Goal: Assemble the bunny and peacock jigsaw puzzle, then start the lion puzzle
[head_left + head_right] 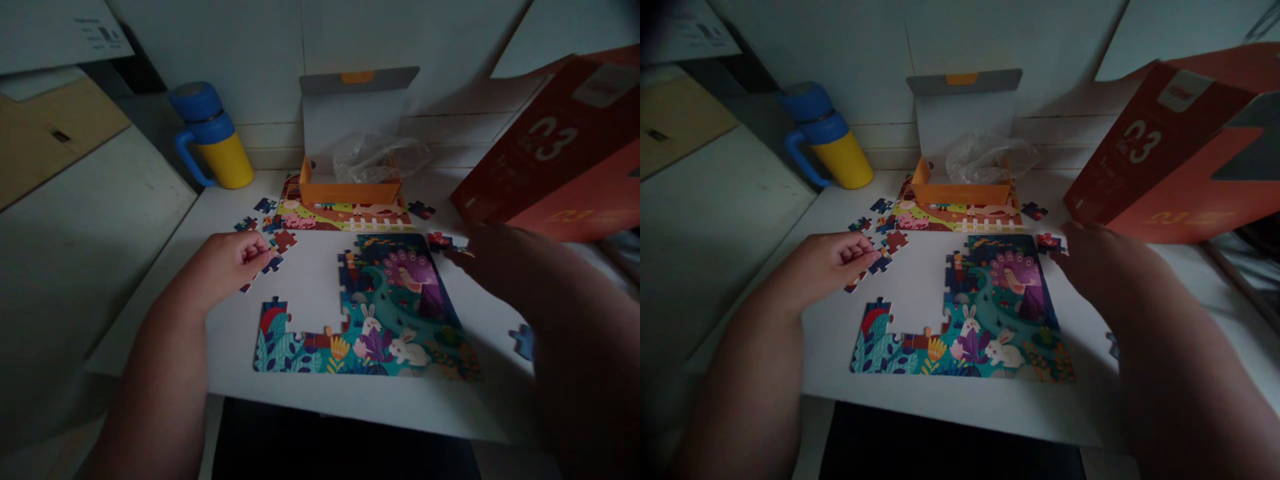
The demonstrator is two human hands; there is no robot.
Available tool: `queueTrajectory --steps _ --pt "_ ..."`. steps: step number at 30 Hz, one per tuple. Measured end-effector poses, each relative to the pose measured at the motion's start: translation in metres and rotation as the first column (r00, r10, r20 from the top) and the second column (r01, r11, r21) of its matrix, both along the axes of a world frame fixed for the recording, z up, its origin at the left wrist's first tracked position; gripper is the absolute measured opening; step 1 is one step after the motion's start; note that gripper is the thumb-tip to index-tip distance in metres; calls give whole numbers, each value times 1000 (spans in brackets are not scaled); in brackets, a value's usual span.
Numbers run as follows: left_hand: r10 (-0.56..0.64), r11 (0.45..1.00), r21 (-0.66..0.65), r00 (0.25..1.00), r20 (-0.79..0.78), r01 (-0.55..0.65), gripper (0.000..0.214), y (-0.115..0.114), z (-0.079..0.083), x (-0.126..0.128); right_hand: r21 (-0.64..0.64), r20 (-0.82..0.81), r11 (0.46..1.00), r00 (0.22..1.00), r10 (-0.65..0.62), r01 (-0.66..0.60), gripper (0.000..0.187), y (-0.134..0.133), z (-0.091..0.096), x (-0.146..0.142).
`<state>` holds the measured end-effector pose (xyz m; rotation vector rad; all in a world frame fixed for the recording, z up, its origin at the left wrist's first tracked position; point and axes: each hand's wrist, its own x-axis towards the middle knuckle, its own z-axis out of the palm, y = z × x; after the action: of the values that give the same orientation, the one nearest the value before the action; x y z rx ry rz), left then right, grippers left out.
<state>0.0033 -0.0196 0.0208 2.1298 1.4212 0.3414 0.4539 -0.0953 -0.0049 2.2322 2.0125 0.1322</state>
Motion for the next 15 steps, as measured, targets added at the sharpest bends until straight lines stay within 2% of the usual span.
queueTrajectory --steps 3,6,11,15 --pt "-9 1000 -2 1000 1 9 29 0 0 5 -130 -98 985 987 -123 110 40 3 -15 27" --pt "-33 999 42 999 -11 34 30 -1 0 10 -128 -142 983 979 -148 130 43 6 -20 34" --pt "-65 993 100 998 -5 65 33 0 -5 13 -123 -166 989 981 -105 85 42 7 -6 21" --pt "-109 989 104 994 -16 110 36 3 -8 13 -137 -147 982 977 -153 133 40 9 1 14"
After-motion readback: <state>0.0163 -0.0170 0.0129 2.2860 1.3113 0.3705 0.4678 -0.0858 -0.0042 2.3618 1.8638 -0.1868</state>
